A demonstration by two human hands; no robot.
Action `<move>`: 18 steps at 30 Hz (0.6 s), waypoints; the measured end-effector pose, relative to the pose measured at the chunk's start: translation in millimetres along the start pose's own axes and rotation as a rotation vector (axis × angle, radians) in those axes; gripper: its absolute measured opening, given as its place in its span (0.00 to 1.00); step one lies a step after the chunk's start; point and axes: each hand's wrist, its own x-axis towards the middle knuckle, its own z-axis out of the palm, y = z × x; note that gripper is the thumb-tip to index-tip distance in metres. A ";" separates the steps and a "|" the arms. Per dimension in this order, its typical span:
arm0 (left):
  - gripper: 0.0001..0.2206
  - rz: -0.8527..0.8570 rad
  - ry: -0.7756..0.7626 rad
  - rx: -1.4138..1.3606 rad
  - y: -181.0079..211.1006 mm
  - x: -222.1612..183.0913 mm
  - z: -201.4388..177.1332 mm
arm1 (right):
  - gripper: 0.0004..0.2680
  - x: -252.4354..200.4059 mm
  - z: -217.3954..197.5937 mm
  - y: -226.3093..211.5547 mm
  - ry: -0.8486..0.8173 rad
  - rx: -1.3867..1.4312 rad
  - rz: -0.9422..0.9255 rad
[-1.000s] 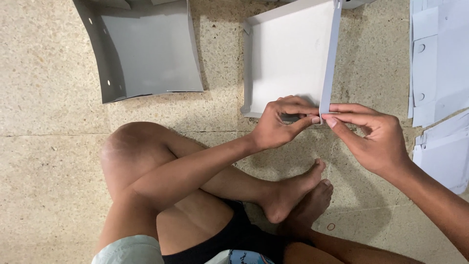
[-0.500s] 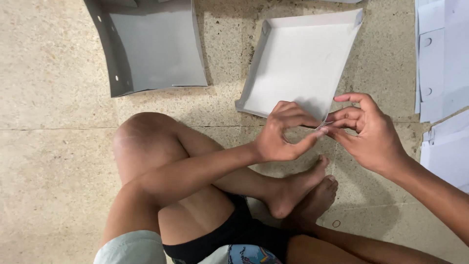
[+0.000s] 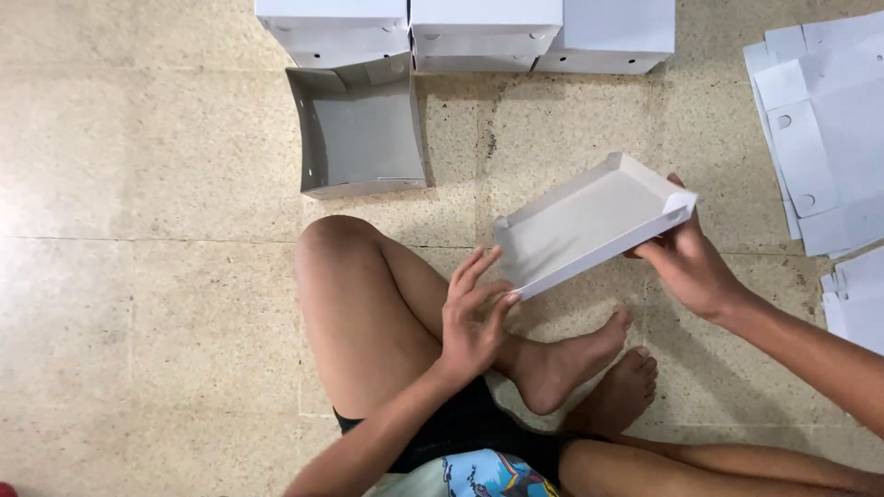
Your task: Assembling cardboard boxes from flat templates by folding and tucking flaps.
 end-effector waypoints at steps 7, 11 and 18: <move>0.08 -0.347 0.105 -0.205 -1.0 -70.1 1.3 | 0.31 -28.7 -6.5 6.6 -0.124 -0.200 -0.039; 0.09 -0.438 0.056 -0.310 -7.1 -69.7 10.8 | 0.34 -46.6 -6.5 2.0 -0.076 -0.315 0.022; 0.23 -0.563 0.083 -0.637 -36.6 -58.7 35.0 | 0.26 -50.1 -26.1 26.8 0.074 -0.355 -0.190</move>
